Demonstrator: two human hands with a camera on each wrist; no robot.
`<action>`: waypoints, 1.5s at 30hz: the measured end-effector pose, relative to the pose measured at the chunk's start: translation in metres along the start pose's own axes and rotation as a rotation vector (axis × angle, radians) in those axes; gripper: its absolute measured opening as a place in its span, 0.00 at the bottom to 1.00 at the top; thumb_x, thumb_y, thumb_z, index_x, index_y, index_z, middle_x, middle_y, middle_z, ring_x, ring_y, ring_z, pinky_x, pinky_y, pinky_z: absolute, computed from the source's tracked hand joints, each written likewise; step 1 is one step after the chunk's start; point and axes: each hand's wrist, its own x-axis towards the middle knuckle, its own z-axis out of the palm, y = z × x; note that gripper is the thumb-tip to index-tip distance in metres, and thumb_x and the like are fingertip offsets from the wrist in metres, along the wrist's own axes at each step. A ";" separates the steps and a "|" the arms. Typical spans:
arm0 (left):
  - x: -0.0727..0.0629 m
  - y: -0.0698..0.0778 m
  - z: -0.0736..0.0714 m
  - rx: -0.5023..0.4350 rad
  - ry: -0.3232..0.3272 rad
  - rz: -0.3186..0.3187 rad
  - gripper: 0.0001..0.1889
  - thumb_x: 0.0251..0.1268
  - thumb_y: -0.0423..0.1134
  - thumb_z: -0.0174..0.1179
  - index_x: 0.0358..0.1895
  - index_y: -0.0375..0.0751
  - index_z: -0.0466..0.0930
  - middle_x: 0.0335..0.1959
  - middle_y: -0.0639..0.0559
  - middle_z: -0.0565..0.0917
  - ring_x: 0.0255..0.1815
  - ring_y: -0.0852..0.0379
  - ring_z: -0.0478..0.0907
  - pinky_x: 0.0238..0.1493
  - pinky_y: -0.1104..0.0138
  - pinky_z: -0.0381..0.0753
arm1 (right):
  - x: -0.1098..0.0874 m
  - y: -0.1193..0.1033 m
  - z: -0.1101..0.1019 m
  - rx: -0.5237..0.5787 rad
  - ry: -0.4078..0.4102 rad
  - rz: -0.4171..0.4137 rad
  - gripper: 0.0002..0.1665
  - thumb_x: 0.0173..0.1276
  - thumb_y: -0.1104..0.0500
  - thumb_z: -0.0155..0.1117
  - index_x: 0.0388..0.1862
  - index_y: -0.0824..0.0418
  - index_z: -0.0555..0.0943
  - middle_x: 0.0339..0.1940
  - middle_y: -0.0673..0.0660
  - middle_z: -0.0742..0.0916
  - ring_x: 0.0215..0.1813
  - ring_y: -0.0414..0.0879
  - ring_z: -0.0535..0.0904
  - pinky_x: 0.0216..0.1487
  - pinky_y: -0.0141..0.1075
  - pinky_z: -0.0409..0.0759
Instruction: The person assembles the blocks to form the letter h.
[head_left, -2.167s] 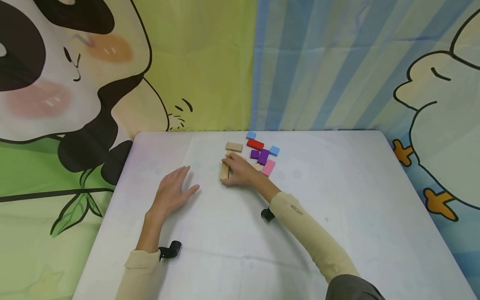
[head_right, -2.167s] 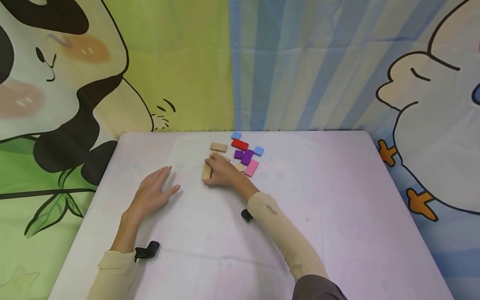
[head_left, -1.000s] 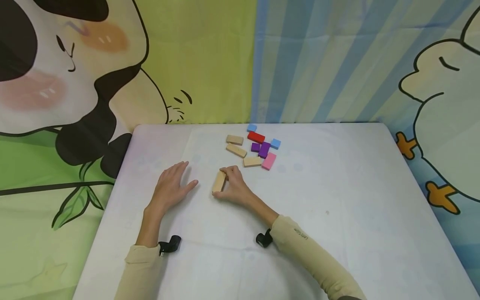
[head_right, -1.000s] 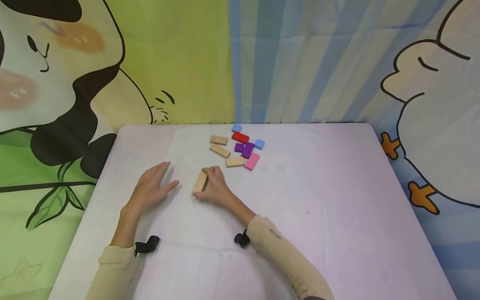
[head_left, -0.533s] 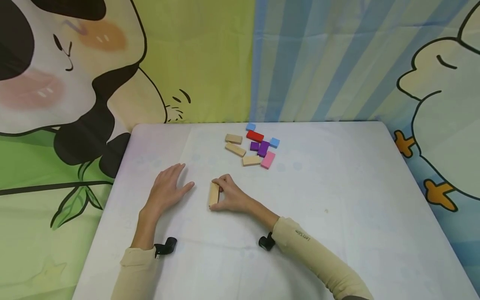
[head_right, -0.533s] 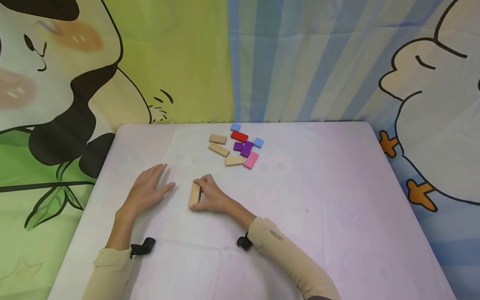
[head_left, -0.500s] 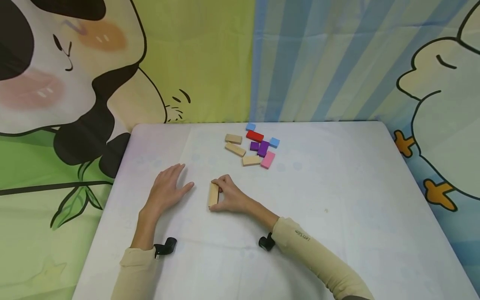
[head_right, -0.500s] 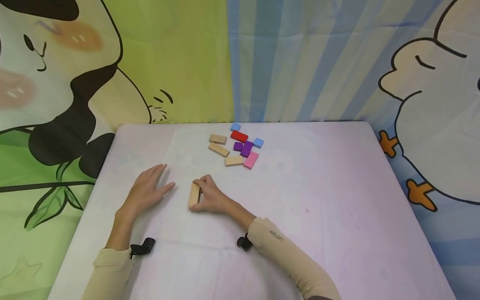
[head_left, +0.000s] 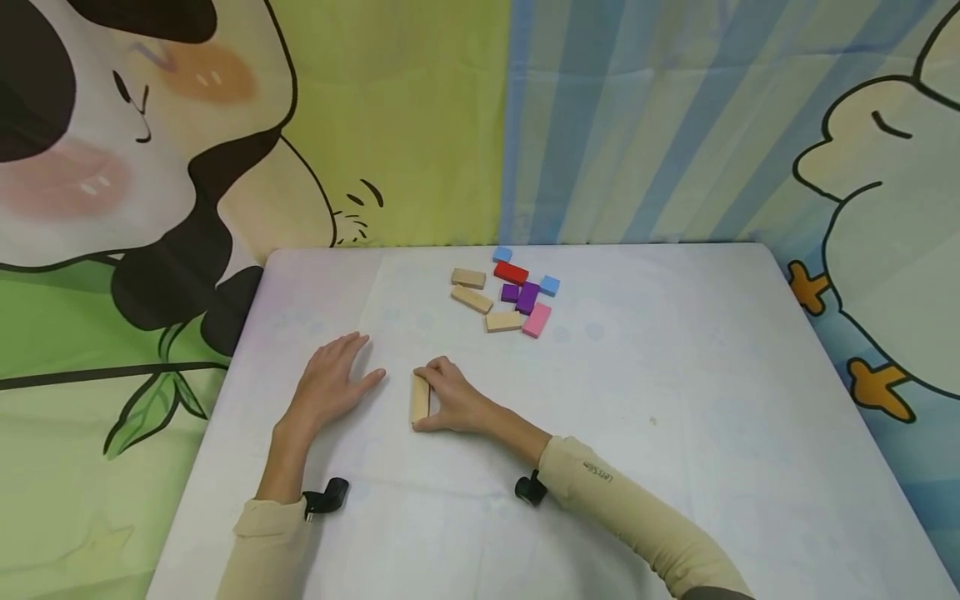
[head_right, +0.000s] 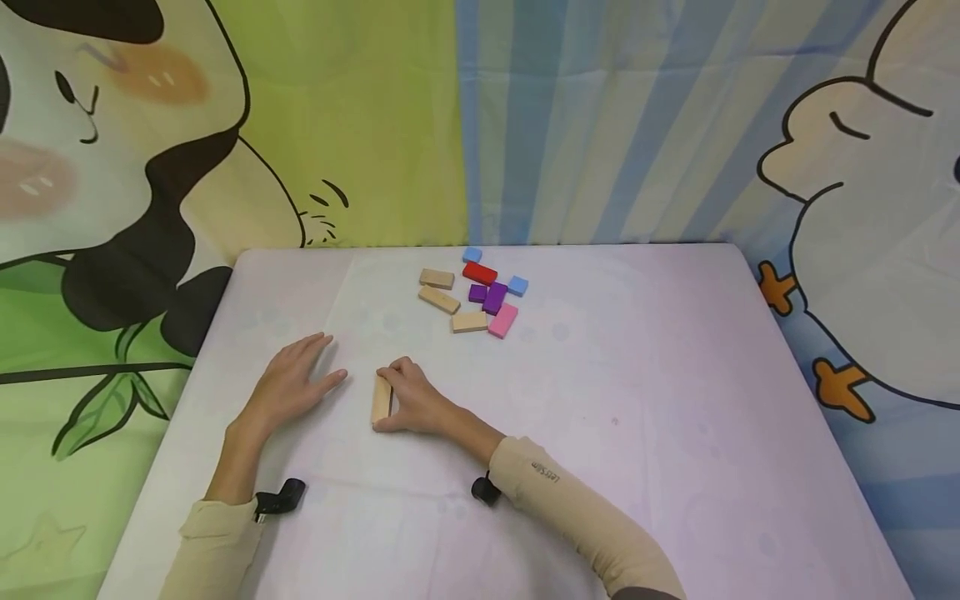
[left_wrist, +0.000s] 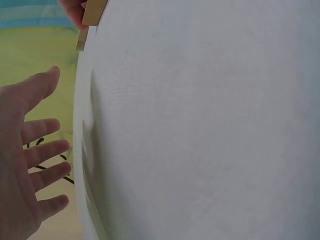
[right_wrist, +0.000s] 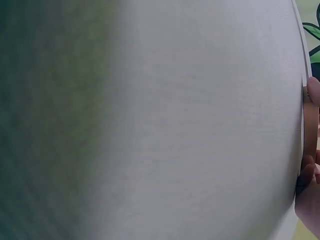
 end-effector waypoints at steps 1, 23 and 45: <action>-0.001 0.000 -0.001 -0.005 -0.009 -0.002 0.39 0.65 0.61 0.56 0.73 0.42 0.61 0.74 0.39 0.63 0.75 0.37 0.56 0.73 0.42 0.53 | 0.000 0.000 -0.001 -0.013 -0.006 0.001 0.54 0.51 0.47 0.79 0.72 0.62 0.64 0.63 0.59 0.69 0.60 0.47 0.67 0.63 0.38 0.72; -0.023 0.026 0.021 -0.204 -0.199 0.258 0.47 0.46 0.58 0.74 0.71 0.49 0.65 0.66 0.50 0.73 0.68 0.48 0.68 0.66 0.50 0.71 | 0.041 0.047 -0.096 -0.278 0.177 0.327 0.29 0.68 0.54 0.64 0.67 0.58 0.72 0.64 0.63 0.74 0.61 0.55 0.72 0.63 0.48 0.75; -0.022 0.029 0.024 -0.110 -0.114 0.306 0.43 0.47 0.57 0.73 0.69 0.49 0.70 0.61 0.53 0.77 0.61 0.51 0.73 0.59 0.53 0.75 | 0.048 0.076 -0.102 0.007 0.104 0.179 0.36 0.61 0.57 0.71 0.66 0.64 0.71 0.56 0.60 0.73 0.50 0.48 0.73 0.52 0.38 0.76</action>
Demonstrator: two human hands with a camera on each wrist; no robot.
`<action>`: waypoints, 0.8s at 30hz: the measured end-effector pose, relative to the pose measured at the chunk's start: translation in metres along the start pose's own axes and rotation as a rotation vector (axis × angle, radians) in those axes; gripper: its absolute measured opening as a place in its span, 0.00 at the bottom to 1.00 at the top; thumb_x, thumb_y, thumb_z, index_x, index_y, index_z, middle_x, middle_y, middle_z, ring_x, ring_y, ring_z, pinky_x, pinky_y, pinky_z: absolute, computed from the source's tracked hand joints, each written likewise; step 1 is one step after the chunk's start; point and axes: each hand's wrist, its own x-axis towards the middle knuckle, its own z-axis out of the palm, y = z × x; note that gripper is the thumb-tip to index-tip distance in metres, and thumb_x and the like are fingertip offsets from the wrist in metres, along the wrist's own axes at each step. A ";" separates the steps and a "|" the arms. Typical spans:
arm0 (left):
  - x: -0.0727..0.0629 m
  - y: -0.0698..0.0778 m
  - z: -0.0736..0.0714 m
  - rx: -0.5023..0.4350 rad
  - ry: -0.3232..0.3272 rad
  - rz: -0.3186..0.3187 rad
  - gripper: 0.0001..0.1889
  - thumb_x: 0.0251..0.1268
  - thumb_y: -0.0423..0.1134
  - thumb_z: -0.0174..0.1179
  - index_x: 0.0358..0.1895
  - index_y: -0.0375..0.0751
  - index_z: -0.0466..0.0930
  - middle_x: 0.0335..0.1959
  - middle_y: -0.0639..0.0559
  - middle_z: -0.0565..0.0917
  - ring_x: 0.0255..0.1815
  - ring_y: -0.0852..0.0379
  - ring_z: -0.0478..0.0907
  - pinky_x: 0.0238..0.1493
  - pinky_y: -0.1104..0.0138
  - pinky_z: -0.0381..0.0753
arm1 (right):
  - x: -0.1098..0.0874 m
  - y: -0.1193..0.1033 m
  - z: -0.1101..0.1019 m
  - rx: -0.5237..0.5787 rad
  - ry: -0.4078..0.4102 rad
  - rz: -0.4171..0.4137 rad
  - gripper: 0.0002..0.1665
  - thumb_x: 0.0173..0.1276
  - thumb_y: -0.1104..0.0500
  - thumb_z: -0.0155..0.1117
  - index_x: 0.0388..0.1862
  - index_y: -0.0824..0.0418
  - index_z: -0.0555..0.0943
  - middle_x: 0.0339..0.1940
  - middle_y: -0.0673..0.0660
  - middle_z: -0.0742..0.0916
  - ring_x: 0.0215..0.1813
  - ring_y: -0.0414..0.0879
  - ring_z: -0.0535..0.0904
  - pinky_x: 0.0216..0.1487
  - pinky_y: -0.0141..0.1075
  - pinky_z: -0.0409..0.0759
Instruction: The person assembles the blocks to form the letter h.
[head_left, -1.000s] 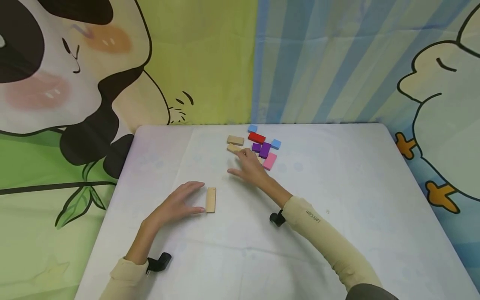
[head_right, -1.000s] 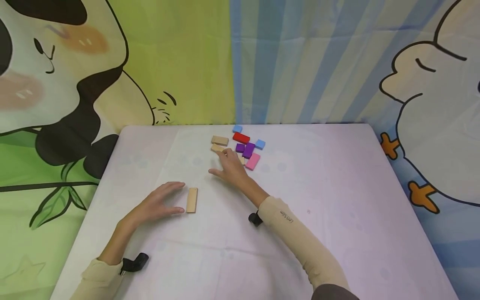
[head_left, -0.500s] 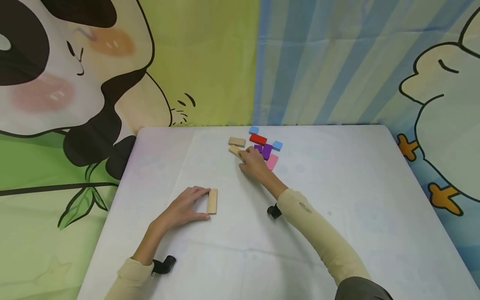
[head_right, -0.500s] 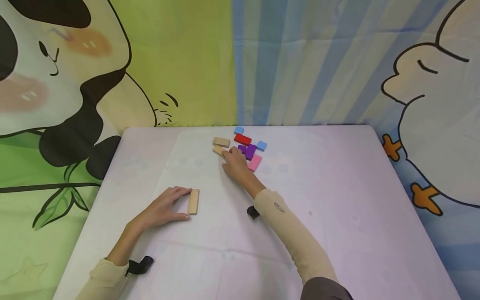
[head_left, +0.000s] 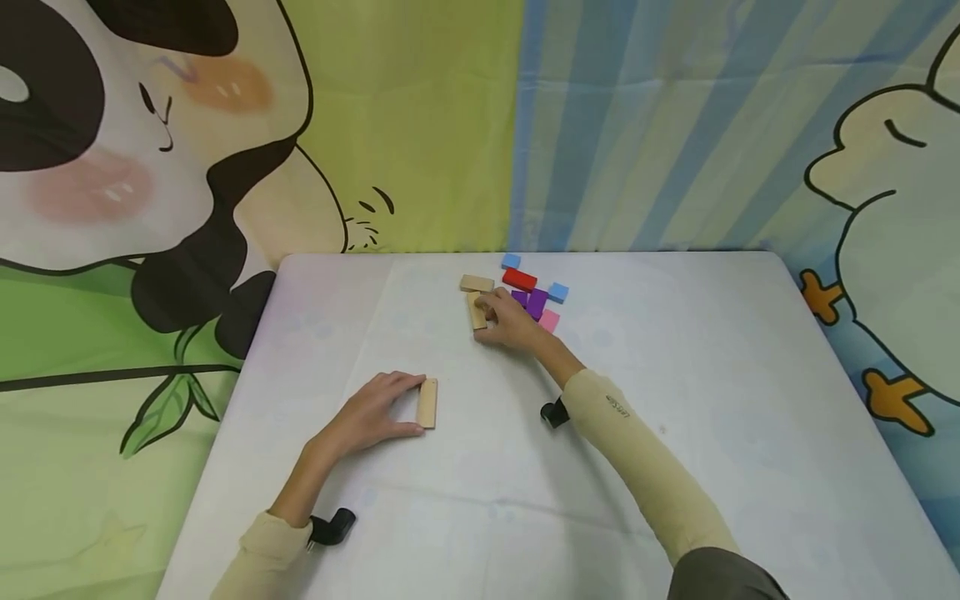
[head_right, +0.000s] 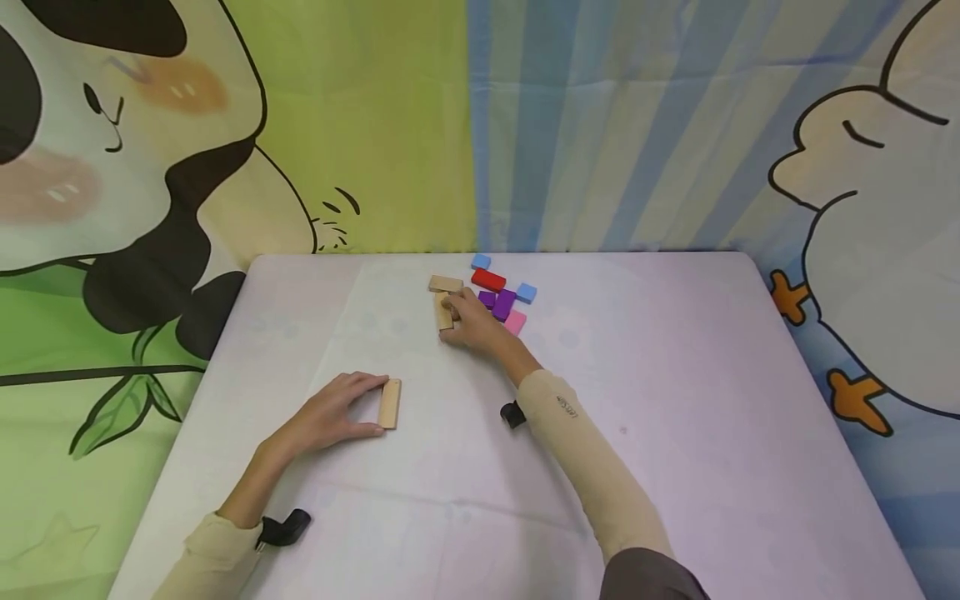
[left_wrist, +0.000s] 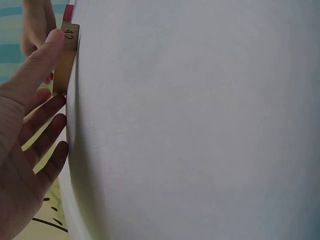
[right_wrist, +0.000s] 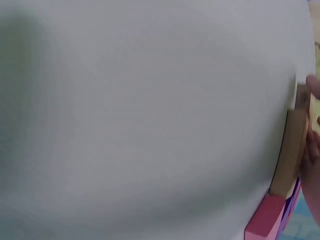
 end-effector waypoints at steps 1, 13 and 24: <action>0.000 0.000 0.000 0.002 -0.002 -0.001 0.43 0.47 0.57 0.73 0.69 0.49 0.70 0.61 0.54 0.77 0.61 0.51 0.73 0.59 0.53 0.75 | 0.003 0.003 -0.002 0.011 -0.023 -0.012 0.39 0.61 0.57 0.71 0.68 0.64 0.68 0.60 0.60 0.72 0.52 0.48 0.73 0.53 0.38 0.76; 0.002 0.000 -0.001 0.032 -0.006 -0.014 0.42 0.45 0.58 0.74 0.67 0.49 0.71 0.60 0.55 0.78 0.60 0.53 0.73 0.59 0.55 0.76 | 0.021 0.013 -0.008 0.030 -0.153 -0.054 0.48 0.63 0.54 0.70 0.77 0.60 0.56 0.64 0.58 0.73 0.55 0.48 0.73 0.59 0.39 0.75; 0.003 0.001 -0.001 0.035 -0.025 -0.034 0.42 0.46 0.59 0.73 0.68 0.51 0.71 0.61 0.56 0.77 0.61 0.53 0.72 0.60 0.54 0.76 | 0.025 0.009 -0.006 0.039 -0.136 0.022 0.57 0.59 0.49 0.73 0.79 0.59 0.51 0.66 0.58 0.61 0.52 0.47 0.68 0.52 0.37 0.70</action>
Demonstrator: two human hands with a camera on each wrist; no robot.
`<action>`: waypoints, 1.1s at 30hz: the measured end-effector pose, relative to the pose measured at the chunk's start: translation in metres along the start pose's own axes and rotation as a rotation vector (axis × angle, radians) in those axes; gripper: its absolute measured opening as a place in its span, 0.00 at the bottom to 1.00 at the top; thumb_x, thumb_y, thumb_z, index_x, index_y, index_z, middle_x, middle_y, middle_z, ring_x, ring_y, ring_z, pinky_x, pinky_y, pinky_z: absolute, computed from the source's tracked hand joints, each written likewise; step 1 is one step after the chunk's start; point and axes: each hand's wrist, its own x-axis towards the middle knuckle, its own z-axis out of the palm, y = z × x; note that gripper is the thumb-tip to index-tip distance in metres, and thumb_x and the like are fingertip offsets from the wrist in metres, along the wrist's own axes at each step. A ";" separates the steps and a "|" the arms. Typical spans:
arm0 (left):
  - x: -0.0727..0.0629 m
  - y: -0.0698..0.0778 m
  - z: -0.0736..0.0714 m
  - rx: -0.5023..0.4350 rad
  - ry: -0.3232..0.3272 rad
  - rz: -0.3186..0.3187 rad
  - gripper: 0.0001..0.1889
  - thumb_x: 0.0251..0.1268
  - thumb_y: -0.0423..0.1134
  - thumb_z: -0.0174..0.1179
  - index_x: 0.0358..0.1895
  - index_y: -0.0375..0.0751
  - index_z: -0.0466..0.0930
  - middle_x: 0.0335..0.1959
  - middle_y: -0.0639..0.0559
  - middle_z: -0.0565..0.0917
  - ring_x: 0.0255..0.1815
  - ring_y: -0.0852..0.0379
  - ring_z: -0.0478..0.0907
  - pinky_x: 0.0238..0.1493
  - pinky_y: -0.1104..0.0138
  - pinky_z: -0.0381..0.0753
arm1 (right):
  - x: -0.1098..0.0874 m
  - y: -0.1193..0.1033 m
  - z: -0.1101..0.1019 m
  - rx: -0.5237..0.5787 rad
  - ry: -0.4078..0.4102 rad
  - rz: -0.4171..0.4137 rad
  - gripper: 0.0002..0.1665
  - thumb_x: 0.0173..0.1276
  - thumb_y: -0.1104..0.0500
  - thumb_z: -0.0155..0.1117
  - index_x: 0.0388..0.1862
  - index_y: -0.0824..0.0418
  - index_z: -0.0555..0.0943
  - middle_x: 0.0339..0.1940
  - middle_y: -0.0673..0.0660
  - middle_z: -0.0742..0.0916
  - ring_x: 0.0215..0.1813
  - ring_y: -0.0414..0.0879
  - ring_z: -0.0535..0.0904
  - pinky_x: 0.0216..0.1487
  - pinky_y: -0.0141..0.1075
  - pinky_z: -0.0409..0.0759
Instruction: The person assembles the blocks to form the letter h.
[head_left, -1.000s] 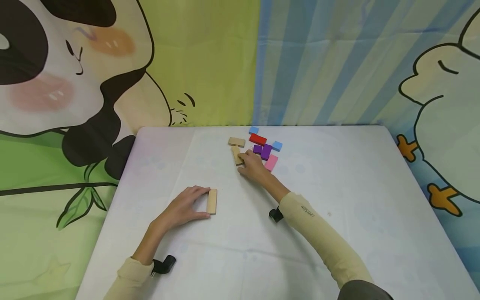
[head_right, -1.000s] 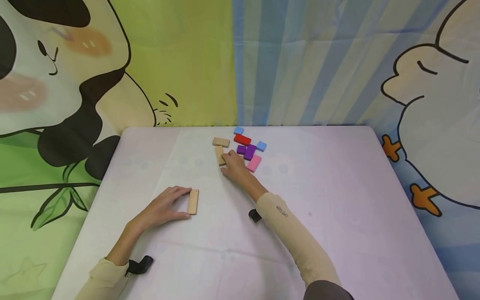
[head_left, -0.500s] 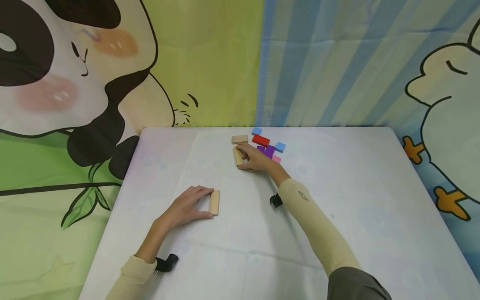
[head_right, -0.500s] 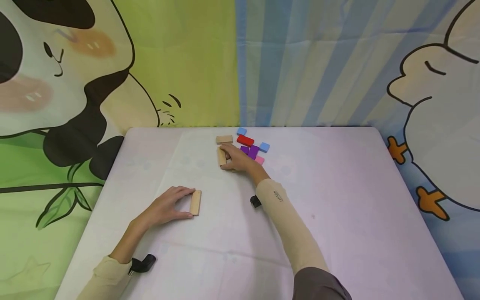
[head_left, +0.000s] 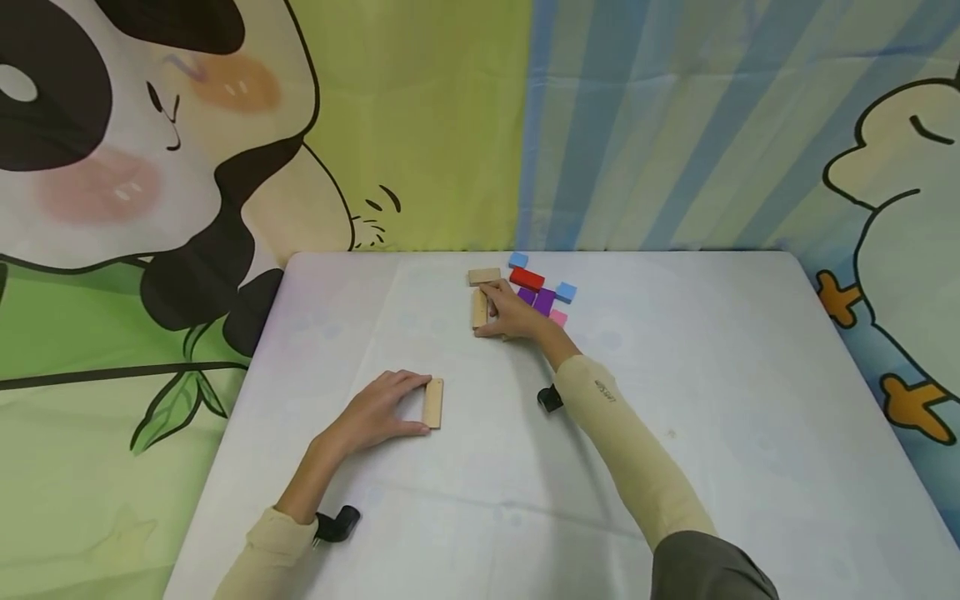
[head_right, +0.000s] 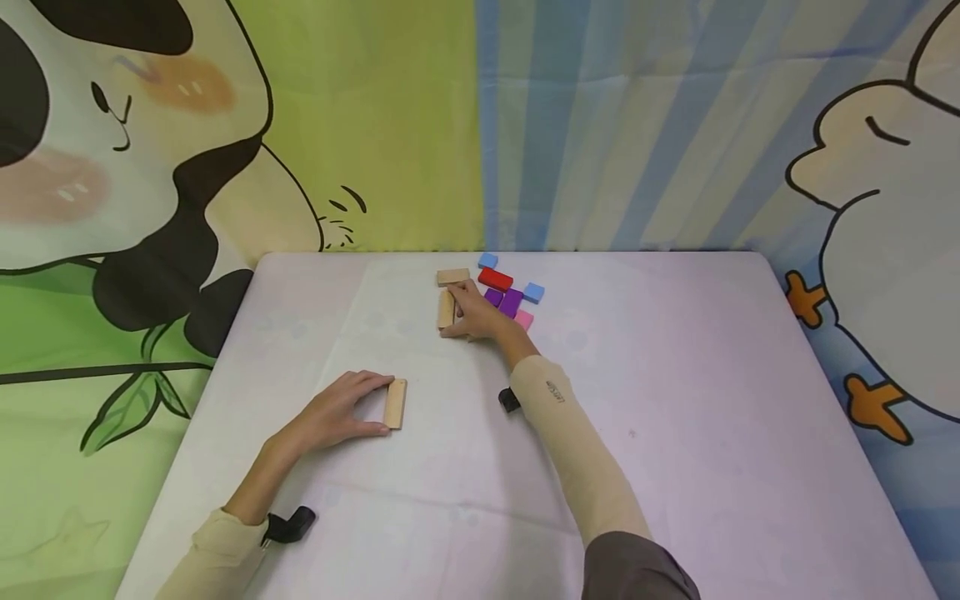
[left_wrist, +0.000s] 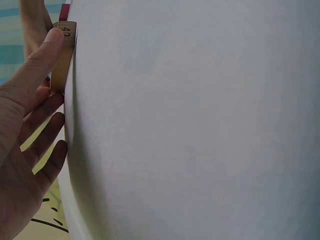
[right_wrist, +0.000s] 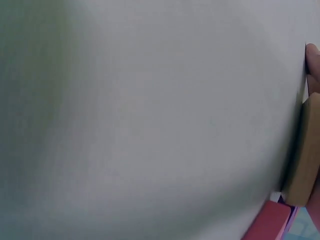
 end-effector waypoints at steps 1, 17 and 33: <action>0.000 0.000 0.000 0.004 -0.001 -0.001 0.42 0.46 0.59 0.73 0.68 0.51 0.71 0.61 0.56 0.77 0.61 0.53 0.72 0.60 0.55 0.76 | 0.000 0.000 0.001 -0.001 0.013 0.002 0.57 0.58 0.49 0.74 0.78 0.59 0.52 0.65 0.58 0.61 0.51 0.46 0.68 0.51 0.36 0.70; -0.001 0.003 0.000 0.034 0.001 -0.001 0.43 0.47 0.59 0.72 0.69 0.50 0.70 0.61 0.55 0.77 0.61 0.53 0.73 0.59 0.54 0.76 | -0.008 -0.009 0.017 0.005 0.094 -0.085 0.52 0.53 0.48 0.77 0.71 0.65 0.64 0.56 0.59 0.68 0.46 0.45 0.71 0.45 0.31 0.72; -0.002 0.003 -0.003 0.046 -0.012 0.023 0.42 0.49 0.59 0.70 0.70 0.50 0.69 0.62 0.54 0.76 0.60 0.52 0.73 0.58 0.54 0.77 | -0.024 -0.035 0.062 0.009 0.000 -0.257 0.55 0.51 0.47 0.79 0.71 0.68 0.64 0.53 0.60 0.71 0.41 0.40 0.71 0.42 0.24 0.73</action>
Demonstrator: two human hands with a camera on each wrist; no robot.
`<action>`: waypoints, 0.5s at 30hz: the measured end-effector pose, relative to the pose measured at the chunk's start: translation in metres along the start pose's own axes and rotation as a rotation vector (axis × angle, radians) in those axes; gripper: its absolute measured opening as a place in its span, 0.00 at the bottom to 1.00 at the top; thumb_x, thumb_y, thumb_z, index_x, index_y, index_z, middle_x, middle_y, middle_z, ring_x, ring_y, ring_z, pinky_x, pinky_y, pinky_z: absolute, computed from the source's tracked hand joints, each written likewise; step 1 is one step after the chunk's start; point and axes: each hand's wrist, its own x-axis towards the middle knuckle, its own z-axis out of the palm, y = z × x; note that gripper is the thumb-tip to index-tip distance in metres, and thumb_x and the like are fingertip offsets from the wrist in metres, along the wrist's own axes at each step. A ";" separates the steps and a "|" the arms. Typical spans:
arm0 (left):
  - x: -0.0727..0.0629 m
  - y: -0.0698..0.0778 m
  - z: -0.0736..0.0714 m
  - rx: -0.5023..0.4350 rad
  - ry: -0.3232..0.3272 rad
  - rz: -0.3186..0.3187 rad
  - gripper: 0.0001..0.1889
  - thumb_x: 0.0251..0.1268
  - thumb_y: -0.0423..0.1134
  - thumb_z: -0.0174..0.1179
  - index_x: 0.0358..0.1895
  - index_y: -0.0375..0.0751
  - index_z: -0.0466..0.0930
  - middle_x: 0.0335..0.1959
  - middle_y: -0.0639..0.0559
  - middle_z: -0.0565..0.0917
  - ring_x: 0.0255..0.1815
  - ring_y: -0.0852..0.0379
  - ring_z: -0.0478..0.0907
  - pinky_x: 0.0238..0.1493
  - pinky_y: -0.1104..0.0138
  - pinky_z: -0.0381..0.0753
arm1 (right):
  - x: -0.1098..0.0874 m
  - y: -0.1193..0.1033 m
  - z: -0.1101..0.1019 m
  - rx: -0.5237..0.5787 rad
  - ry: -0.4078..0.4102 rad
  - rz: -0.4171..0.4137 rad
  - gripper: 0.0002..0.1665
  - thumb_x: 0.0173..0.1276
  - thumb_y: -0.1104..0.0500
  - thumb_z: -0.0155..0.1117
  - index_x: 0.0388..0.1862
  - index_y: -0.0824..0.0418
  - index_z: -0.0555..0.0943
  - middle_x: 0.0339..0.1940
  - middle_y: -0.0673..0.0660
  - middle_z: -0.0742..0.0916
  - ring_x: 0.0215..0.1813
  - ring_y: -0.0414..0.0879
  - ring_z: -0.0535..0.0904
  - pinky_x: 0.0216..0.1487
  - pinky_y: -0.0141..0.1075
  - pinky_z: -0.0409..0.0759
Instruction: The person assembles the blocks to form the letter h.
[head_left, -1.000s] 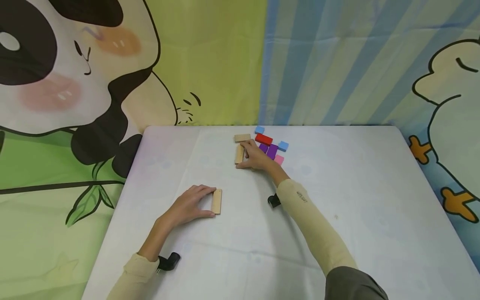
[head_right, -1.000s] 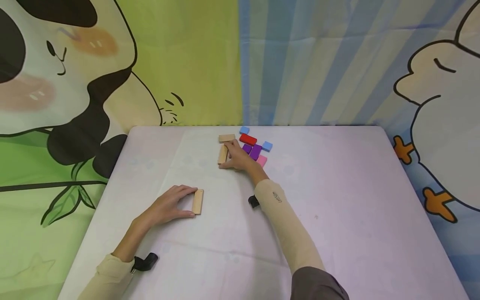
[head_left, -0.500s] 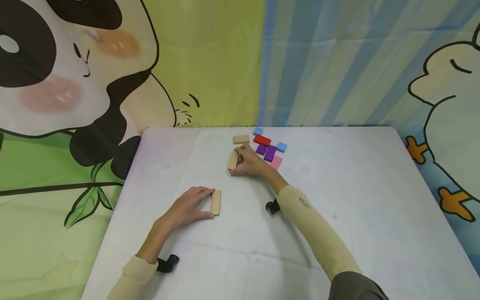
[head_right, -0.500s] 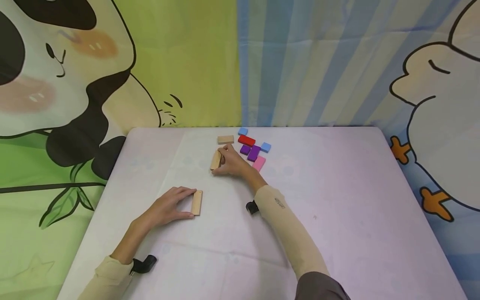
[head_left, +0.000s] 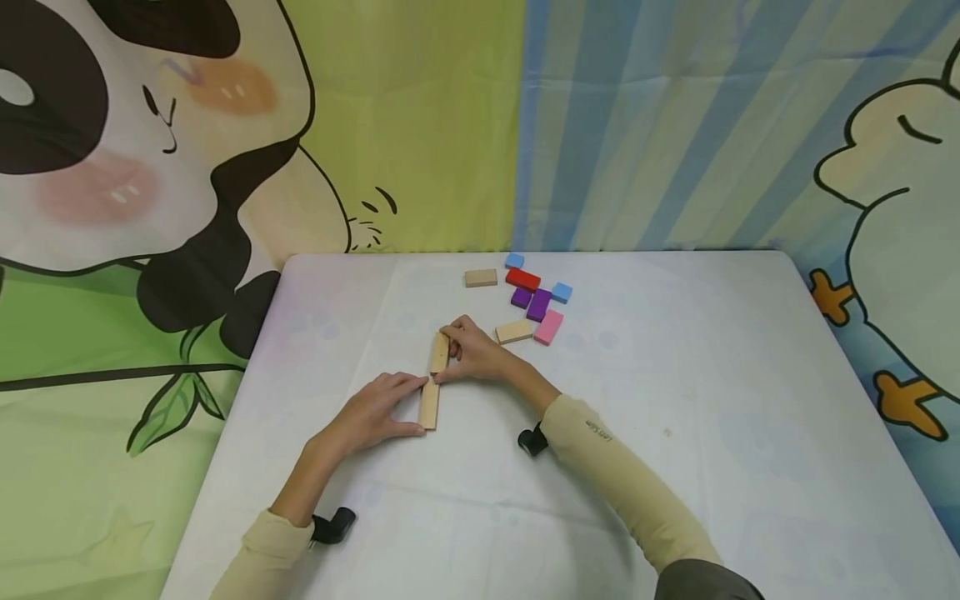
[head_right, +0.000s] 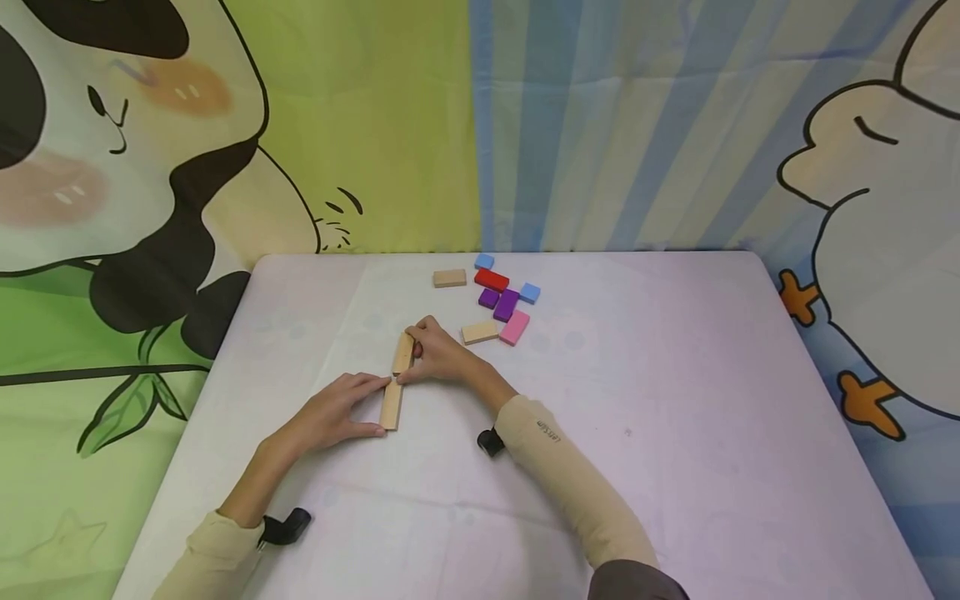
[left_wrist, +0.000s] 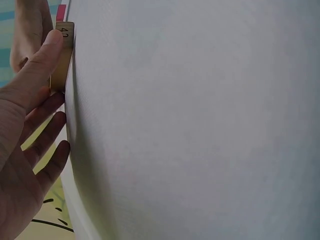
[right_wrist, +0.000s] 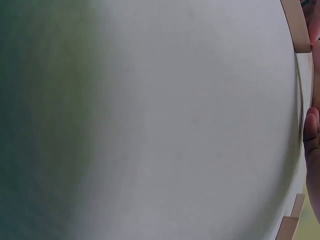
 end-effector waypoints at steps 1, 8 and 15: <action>0.000 0.000 0.000 0.000 0.001 0.003 0.42 0.49 0.59 0.71 0.70 0.50 0.69 0.62 0.54 0.76 0.60 0.52 0.73 0.58 0.55 0.77 | 0.000 -0.001 0.001 -0.004 -0.002 -0.004 0.55 0.51 0.47 0.78 0.71 0.68 0.64 0.52 0.60 0.71 0.41 0.40 0.71 0.42 0.24 0.73; -0.002 0.000 0.001 0.010 0.004 0.010 0.42 0.50 0.58 0.70 0.70 0.49 0.68 0.62 0.54 0.76 0.61 0.52 0.73 0.58 0.54 0.76 | 0.000 -0.005 0.003 -0.004 0.001 -0.012 0.53 0.52 0.48 0.78 0.70 0.69 0.65 0.50 0.60 0.71 0.40 0.41 0.70 0.41 0.25 0.72; -0.002 0.002 0.000 0.034 0.018 0.014 0.41 0.50 0.58 0.70 0.69 0.47 0.70 0.62 0.52 0.77 0.60 0.52 0.74 0.57 0.54 0.77 | 0.003 -0.007 0.005 -0.030 -0.040 0.001 0.54 0.52 0.46 0.77 0.72 0.68 0.63 0.52 0.60 0.71 0.41 0.40 0.70 0.43 0.25 0.71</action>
